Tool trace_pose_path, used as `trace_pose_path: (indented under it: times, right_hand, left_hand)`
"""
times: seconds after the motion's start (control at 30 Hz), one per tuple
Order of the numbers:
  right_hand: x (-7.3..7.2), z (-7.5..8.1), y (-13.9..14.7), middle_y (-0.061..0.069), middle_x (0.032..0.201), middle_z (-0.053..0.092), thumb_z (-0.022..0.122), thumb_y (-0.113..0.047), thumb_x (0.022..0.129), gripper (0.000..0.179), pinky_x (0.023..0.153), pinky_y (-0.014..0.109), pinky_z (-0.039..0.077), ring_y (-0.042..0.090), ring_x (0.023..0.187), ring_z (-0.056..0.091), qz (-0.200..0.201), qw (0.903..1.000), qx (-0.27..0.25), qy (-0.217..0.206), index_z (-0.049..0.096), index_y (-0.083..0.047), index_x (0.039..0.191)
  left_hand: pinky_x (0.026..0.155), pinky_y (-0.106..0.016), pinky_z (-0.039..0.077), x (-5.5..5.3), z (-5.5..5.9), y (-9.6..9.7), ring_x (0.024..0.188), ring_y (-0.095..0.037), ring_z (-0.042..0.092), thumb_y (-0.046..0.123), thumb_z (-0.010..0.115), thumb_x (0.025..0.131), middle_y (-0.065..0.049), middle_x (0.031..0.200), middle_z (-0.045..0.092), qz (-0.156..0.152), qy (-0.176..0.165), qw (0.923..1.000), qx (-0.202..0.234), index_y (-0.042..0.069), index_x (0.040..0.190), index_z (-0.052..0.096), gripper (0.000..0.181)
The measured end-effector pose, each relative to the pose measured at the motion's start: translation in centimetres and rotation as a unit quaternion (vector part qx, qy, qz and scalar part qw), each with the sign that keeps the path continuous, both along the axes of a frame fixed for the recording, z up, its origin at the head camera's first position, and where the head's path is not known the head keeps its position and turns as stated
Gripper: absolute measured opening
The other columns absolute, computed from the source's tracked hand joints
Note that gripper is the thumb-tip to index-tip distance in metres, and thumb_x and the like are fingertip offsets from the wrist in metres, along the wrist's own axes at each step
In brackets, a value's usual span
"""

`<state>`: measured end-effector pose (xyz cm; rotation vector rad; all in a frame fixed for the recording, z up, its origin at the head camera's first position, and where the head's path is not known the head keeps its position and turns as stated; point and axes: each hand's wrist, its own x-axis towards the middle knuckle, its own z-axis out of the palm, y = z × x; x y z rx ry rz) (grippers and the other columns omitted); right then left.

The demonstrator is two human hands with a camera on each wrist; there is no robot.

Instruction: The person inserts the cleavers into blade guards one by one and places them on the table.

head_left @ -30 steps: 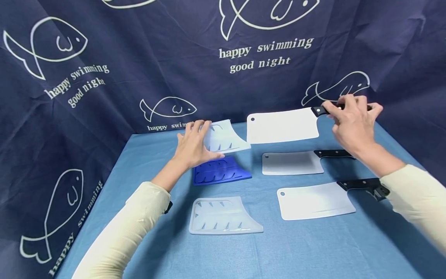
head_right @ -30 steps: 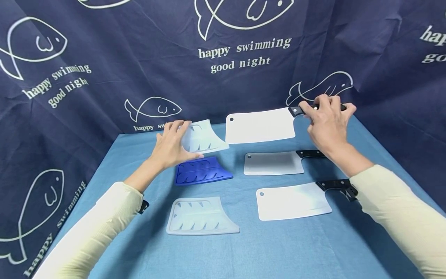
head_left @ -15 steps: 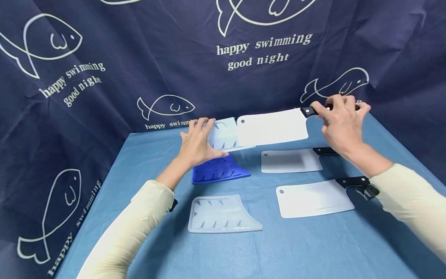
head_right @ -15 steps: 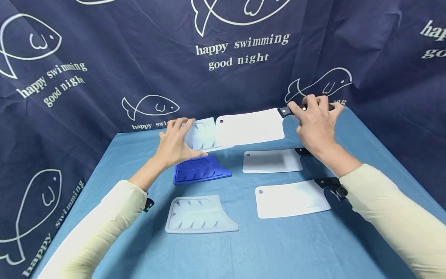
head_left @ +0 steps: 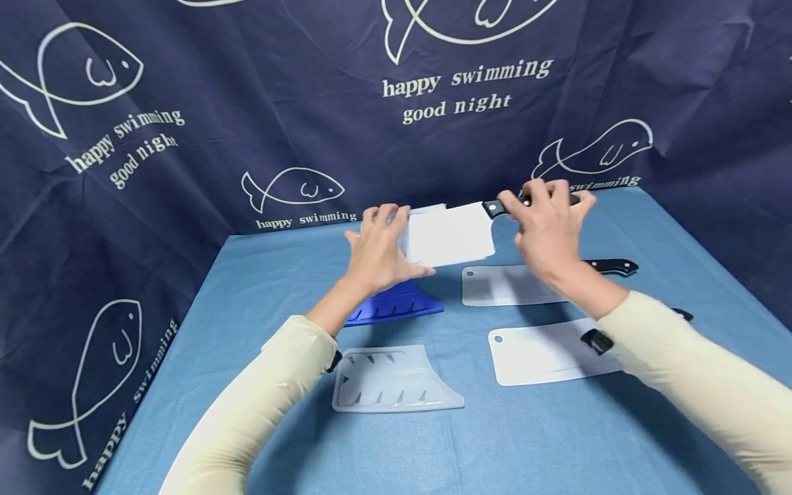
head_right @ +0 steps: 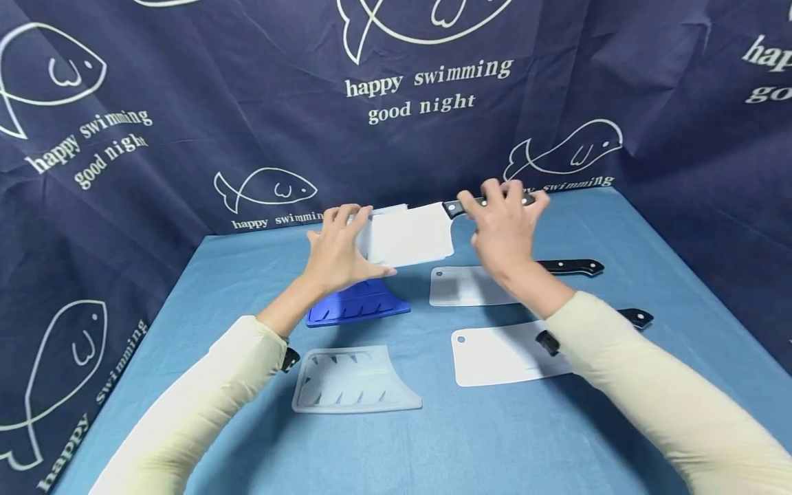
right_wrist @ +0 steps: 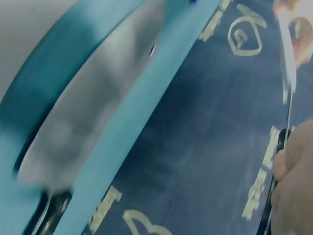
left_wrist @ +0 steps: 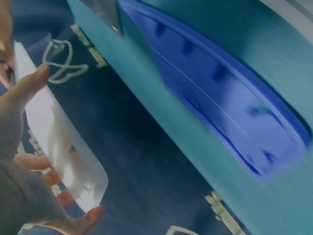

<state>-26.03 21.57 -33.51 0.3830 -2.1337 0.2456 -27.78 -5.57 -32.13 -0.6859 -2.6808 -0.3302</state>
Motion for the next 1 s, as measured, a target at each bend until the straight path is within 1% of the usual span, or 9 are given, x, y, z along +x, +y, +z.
trace_pose_path:
  times: [0.1,0.17,0.27,0.4,0.53,0.67,0.7,0.87,1.0]
  right_hand:
    - [0.0,-0.2,-1.3,0.018,0.099,0.049,0.046,0.017,0.065,0.055,0.081,0.069,0.020,0.042,0.091,0.040,-0.006,1.0000,0.005,-0.002,0.060,-0.015,0.107]
    - [0.0,-0.4,-1.6,0.019,0.100,0.049,0.045,0.018,0.066,0.055,0.081,0.069,0.019,0.042,0.090,0.039,-0.009,0.9999,0.009,-0.005,0.060,-0.015,0.108]
    - [-0.1,-0.3,-1.5,0.018,0.100,0.049,0.049,0.018,0.068,0.054,0.081,0.068,0.020,0.042,0.091,0.040,-0.011,0.9997,0.015,-0.014,0.060,-0.015,0.109]
    - [0.0,-0.2,-1.2,0.019,0.099,0.049,0.054,0.015,0.074,0.047,0.080,0.068,0.021,0.042,0.093,0.040,-0.013,0.9993,0.018,-0.032,0.060,-0.016,0.109]
    - [0.0,0.0,-1.1,0.019,0.098,0.049,0.054,0.014,0.076,0.045,0.081,0.069,0.020,0.042,0.094,0.040,-0.012,0.9990,0.014,-0.042,0.060,-0.016,0.109]
    - [0.1,0.0,-0.9,0.019,0.098,0.049,0.052,0.015,0.075,0.048,0.081,0.069,0.020,0.043,0.094,0.039,-0.013,0.9985,0.012,-0.052,0.060,-0.017,0.109]
    - [0.0,-0.1,-0.8,0.019,0.098,0.049,0.053,0.014,0.076,0.046,0.080,0.069,0.020,0.043,0.095,0.040,-0.014,0.9984,0.011,-0.053,0.061,-0.017,0.109]
    - [-0.6,-0.3,-0.7,0.020,0.098,0.049,0.054,0.011,0.081,0.040,0.081,0.068,0.020,0.043,0.094,0.039,-0.014,0.9976,0.003,-0.068,0.063,-0.016,0.109]
    - [-1.5,-0.5,-0.7,0.019,0.096,0.046,0.053,0.011,0.083,0.041,0.082,0.068,0.020,0.043,0.092,0.038,-0.019,0.9936,-0.006,-0.111,0.065,-0.016,0.111]
  left_hand:
    - [0.080,-0.068,0.036,0.2,-0.1,1.0,0.129,-0.033,0.032,0.066,0.082,0.054,-0.006,0.138,0.043,0.006,-0.006,1.0000,0.000,0.015,0.144,0.042,0.111]
    - [0.080,-0.067,0.036,0.3,-0.3,1.2,0.130,-0.033,0.031,0.066,0.082,0.055,-0.006,0.138,0.042,0.012,-0.010,0.9999,0.000,0.016,0.144,0.041,0.110]
    - [0.081,-0.066,0.036,0.3,-0.4,1.2,0.131,-0.033,0.031,0.066,0.082,0.055,-0.006,0.139,0.041,0.018,-0.012,0.9998,0.000,0.016,0.144,0.041,0.110]
    - [0.082,-0.066,0.035,0.4,-0.2,1.3,0.132,-0.032,0.029,0.066,0.081,0.056,-0.005,0.141,0.040,0.022,-0.013,0.9997,-0.003,0.017,0.146,0.038,0.112]
    - [0.084,-0.066,0.034,0.4,-0.1,1.6,0.133,-0.032,0.028,0.066,0.082,0.056,-0.006,0.142,0.040,0.025,-0.016,0.9996,-0.003,0.017,0.146,0.038,0.112]
    - [0.084,-0.066,0.034,0.3,-0.1,1.8,0.133,-0.033,0.028,0.066,0.081,0.057,-0.006,0.143,0.039,0.026,-0.021,0.9994,-0.009,0.017,0.147,0.037,0.112]
    - [0.085,-0.066,0.034,0.3,-0.1,1.9,0.133,-0.033,0.028,0.067,0.080,0.057,-0.006,0.143,0.039,0.026,-0.022,0.9994,-0.011,0.017,0.147,0.036,0.111]
    - [0.086,-0.070,0.033,-0.4,-0.2,2.1,0.133,-0.033,0.028,0.068,0.079,0.058,-0.006,0.143,0.038,0.025,-0.037,0.9988,-0.021,0.017,0.147,0.036,0.111]
    - [0.088,-0.072,0.032,-1.5,-0.6,2.1,0.134,-0.033,0.028,0.069,0.077,0.060,-0.006,0.144,0.037,0.023,-0.062,0.9972,-0.036,0.017,0.148,0.035,0.110]
